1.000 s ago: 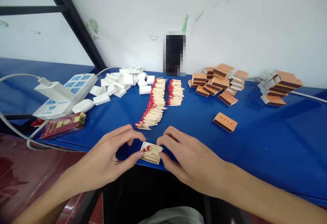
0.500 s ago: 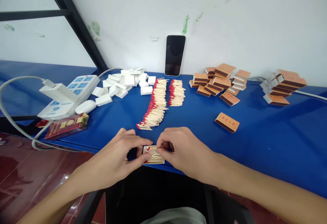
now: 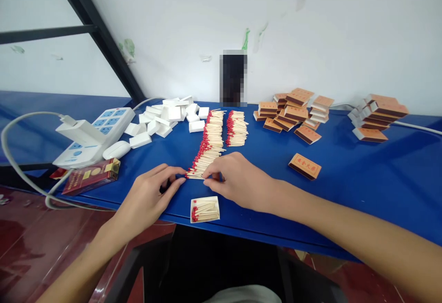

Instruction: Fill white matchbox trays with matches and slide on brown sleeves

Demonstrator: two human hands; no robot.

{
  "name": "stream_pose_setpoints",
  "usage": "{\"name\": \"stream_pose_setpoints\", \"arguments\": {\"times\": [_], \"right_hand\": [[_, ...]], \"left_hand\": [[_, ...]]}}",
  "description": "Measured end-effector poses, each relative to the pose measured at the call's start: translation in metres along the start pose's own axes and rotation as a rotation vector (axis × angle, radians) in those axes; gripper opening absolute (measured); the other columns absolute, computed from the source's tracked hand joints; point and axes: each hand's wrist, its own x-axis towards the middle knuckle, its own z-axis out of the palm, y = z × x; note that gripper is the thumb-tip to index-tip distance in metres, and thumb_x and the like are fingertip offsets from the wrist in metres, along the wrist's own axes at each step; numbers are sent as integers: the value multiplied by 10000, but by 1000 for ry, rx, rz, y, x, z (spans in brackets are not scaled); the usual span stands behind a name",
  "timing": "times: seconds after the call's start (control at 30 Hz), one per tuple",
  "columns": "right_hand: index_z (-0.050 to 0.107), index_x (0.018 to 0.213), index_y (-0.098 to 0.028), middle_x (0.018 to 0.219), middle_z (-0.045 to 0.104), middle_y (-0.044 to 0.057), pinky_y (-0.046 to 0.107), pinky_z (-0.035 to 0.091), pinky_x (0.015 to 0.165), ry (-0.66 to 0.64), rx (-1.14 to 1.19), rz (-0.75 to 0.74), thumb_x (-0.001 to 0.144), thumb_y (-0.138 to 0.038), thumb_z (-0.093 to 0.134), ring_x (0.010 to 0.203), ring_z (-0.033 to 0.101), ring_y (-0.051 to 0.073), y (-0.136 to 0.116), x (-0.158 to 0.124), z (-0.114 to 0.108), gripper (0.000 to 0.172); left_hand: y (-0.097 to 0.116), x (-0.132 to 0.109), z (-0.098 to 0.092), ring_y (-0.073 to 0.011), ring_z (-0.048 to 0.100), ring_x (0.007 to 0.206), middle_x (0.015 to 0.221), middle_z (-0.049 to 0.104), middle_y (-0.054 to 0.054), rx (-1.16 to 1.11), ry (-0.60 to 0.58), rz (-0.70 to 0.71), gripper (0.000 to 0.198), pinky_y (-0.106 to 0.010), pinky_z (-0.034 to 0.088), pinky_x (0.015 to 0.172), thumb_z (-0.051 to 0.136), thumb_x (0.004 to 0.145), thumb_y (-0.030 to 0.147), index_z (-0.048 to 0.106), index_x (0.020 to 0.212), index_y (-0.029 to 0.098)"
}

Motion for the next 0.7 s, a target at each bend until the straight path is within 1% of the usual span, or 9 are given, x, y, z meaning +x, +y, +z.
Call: {"name": "stream_pose_setpoints", "arguments": {"times": [0.1, 0.23, 0.33, 0.53, 0.7], "right_hand": [[759, 869, -184, 764, 727, 21, 257, 440, 643, -33, -88, -60, 906, -184, 607, 658, 622, 138, 7, 11, 10, 156], [755, 866, -193, 809, 727, 41, 278, 437, 670, -34, -153, -106, 934, -164, 548, 732, 639, 168, 10, 14, 19, 221], [752, 863, -193, 811, 719, 43, 275, 436, 658, -43, -141, -105, 940, -166, 541, 723, 630, 165, 9, 9, 20, 227], [759, 934, -188, 816, 676, 38, 255, 433, 631, -71, -127, -98, 952, -171, 537, 693, 605, 136, 12, -6, 17, 223], [749, 902, -195, 777, 649, 21, 250, 428, 611, -79, -134, -97, 947, -169, 540, 642, 580, 124, 15, -13, 13, 215]], "left_hand": [[-2, 4, 3, -207, 636, 889, 980, 648, -55, 39, -9, 16, 222, -326, 487, 782, 466, 1020, 292, 645, 1121, 208], [-1, 6, 3, -209, 624, 888, 964, 638, -50, 56, -44, 27, 223, -332, 474, 786, 450, 1023, 257, 652, 1100, 207], [2, 4, 0, -205, 616, 889, 968, 636, -46, 13, -73, 9, 210, -323, 467, 770, 464, 1018, 267, 659, 1066, 209], [11, -2, -6, -201, 593, 913, 967, 625, -37, -83, -182, -19, 205, -314, 449, 760, 453, 1019, 252, 652, 1047, 214], [11, -2, -7, -193, 594, 900, 960, 620, -29, -95, -200, -31, 194, -304, 453, 762, 463, 1011, 243, 653, 1036, 218]]}}
